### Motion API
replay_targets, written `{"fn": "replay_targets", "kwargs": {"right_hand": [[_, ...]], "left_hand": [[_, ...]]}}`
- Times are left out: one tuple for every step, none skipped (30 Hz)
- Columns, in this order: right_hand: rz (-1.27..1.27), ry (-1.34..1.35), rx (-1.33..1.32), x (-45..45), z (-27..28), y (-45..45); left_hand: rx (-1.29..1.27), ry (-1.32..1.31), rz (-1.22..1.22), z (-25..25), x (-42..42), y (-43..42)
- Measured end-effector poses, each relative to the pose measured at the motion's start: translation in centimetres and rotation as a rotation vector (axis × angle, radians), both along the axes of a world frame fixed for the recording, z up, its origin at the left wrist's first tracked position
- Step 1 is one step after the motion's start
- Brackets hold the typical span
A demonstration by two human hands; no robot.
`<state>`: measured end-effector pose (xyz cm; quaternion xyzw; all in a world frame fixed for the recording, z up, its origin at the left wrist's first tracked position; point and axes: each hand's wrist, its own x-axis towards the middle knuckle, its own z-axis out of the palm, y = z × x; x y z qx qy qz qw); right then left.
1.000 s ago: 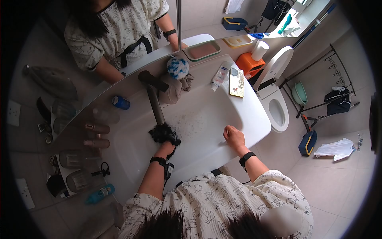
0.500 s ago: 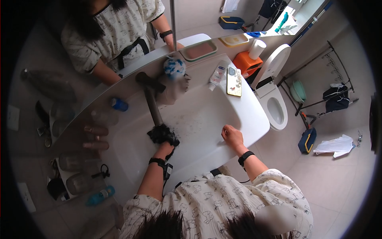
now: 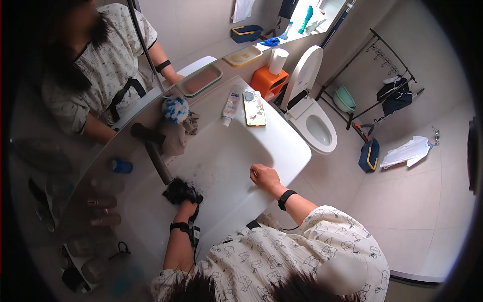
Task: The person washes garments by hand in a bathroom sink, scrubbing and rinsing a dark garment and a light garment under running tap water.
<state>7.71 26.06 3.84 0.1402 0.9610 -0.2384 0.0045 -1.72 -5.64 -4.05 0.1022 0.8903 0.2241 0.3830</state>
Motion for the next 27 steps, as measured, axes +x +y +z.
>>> {"fn": "replay_targets", "kwargs": {"right_hand": [[0.003, 0.004, -0.007, 0.0, 0.0, 0.0], [-0.001, 0.005, -0.007, 0.0, 0.0, 0.0], [0.001, 0.010, -0.008, 0.0, 0.0, 0.0], [0.005, 0.015, -0.008, 0.1, -0.1, 0.0], [0.003, 0.016, -0.008, 0.0, 0.0, 0.0], [0.006, 0.009, -0.007, 0.0, 0.0, 0.0], [0.009, 0.002, -0.005, 0.0, 0.0, 0.0], [0.008, 0.003, -0.005, 0.0, 0.1, 0.0], [0.010, -0.008, -0.004, -0.1, 0.2, 0.0], [0.012, -0.018, -0.002, -0.1, 0.3, 0.0], [0.011, -0.017, -0.002, -0.1, 0.3, 0.0], [0.010, -0.022, -0.006, -0.1, 0.3, 0.0], [0.009, -0.027, -0.010, -0.1, 0.3, 0.0], [0.008, -0.026, -0.009, -0.1, 0.4, 0.0], [0.009, -0.021, -0.010, -0.1, 0.4, -0.1], [0.011, -0.017, -0.010, -0.1, 0.4, -0.1], [0.010, -0.016, -0.009, -0.1, 0.4, -0.1], [0.008, -0.012, -0.014, -0.1, 0.4, -0.1], [0.006, -0.008, -0.019, -0.1, 0.3, -0.1], [0.006, -0.007, -0.018, -0.1, 0.3, -0.1], [0.003, -0.021, -0.016, -0.1, 0.2, -0.1], [-0.001, -0.034, -0.012, -0.1, 0.2, -0.1], [-0.001, -0.031, -0.010, -0.1, 0.3, -0.1], [0.000, -0.027, -0.027, -0.1, 0.6, -0.1], [0.001, -0.023, -0.044, -0.1, 0.7, -0.2], [0.002, -0.019, -0.042, -0.1, 0.6, -0.2], [-0.003, -0.032, -0.035, -0.1, 0.5, -0.2]], "left_hand": [[0.028, 0.021, 0.012, 0.0, 0.0, 0.0], [0.028, 0.022, 0.008, 0.1, 0.0, 0.1], [-0.005, 0.021, 0.008, 0.2, 0.0, 0.1], [-0.039, 0.020, 0.009, 0.3, 0.0, 0.2], [-0.039, 0.020, 0.007, -0.2, 0.0, 0.0], [-0.035, 0.027, 0.001, -0.7, 0.0, -0.2], [-0.031, 0.033, -0.005, -1.2, -0.1, -0.3], [-0.030, 0.035, -0.007, -1.5, -0.1, -0.5], [-0.027, 0.024, 0.000, -1.8, -0.2, -0.6], [-0.023, 0.013, 0.007, -2.1, -0.2, -0.6], [-0.023, 0.014, 0.006, -1.5, -0.2, -0.5], [-0.046, 0.009, 0.011, -0.9, -0.1, -0.3], [-0.069, 0.004, 0.017, -0.3, -0.1, 0.0], [-0.068, 0.006, 0.016, -0.4, -0.1, -0.1], [-0.073, 0.001, 0.003, -0.4, -0.1, -0.1], [-0.078, -0.004, -0.011, -0.5, -0.1, -0.1], [-0.078, -0.002, -0.011, -0.5, -0.2, -0.1], [-0.084, -0.004, -0.008, -0.6, -0.2, -0.1], [-0.091, -0.006, -0.004, -0.6, -0.2, -0.1], [-0.090, -0.005, -0.005, -0.8, -0.2, -0.2], [-0.076, -0.006, -0.004, -1.1, -0.2, -0.3], [-0.061, -0.007, -0.004, -1.4, -0.3, -0.3], [-0.059, -0.004, -0.004, -0.8, -0.3, -0.2], [-0.027, 0.012, -0.014, 0.4, 0.0, -0.1], [0.005, 0.030, -0.025, 1.3, 0.2, 0.3], [0.006, 0.034, -0.023, 1.6, 0.1, 1.2], [-0.109, -0.066, -0.021, 1.9, -0.3, 2.4]]}}
